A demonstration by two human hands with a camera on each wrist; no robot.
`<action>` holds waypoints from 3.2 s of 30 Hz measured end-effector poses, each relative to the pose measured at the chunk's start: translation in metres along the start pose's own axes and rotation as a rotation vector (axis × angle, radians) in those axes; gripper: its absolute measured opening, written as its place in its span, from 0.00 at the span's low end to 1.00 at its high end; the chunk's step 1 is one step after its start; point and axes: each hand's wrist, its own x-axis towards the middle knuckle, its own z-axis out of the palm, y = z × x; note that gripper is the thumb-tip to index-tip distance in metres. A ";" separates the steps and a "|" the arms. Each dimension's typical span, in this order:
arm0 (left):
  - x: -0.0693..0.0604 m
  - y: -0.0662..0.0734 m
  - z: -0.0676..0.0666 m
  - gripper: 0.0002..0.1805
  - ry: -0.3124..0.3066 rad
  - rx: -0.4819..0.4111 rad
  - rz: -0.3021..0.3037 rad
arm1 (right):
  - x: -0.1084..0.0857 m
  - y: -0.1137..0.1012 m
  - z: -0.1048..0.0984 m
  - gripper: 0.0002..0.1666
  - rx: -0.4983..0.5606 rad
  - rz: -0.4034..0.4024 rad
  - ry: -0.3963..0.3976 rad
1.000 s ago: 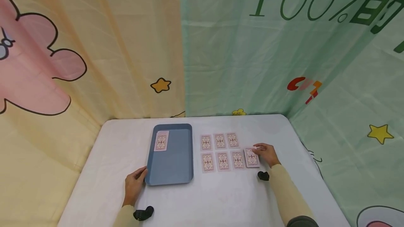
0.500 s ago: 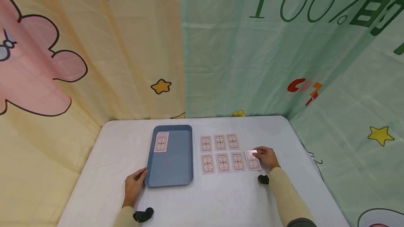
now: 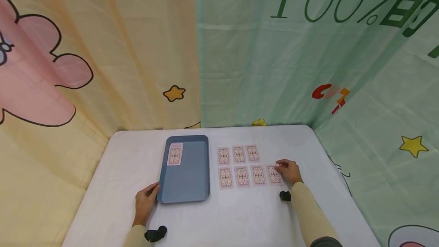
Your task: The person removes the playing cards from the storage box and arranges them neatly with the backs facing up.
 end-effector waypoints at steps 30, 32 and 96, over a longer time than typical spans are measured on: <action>0.001 -0.003 0.001 0.16 0.018 0.019 0.000 | 0.012 -0.112 0.085 0.14 0.140 -0.092 -0.087; 0.000 -0.002 0.001 0.16 0.019 0.018 0.000 | 0.013 -0.119 0.092 0.14 0.140 -0.119 -0.101; 0.002 -0.001 0.000 0.16 0.008 0.009 -0.004 | 0.014 -0.235 0.264 0.23 0.273 -0.323 -0.264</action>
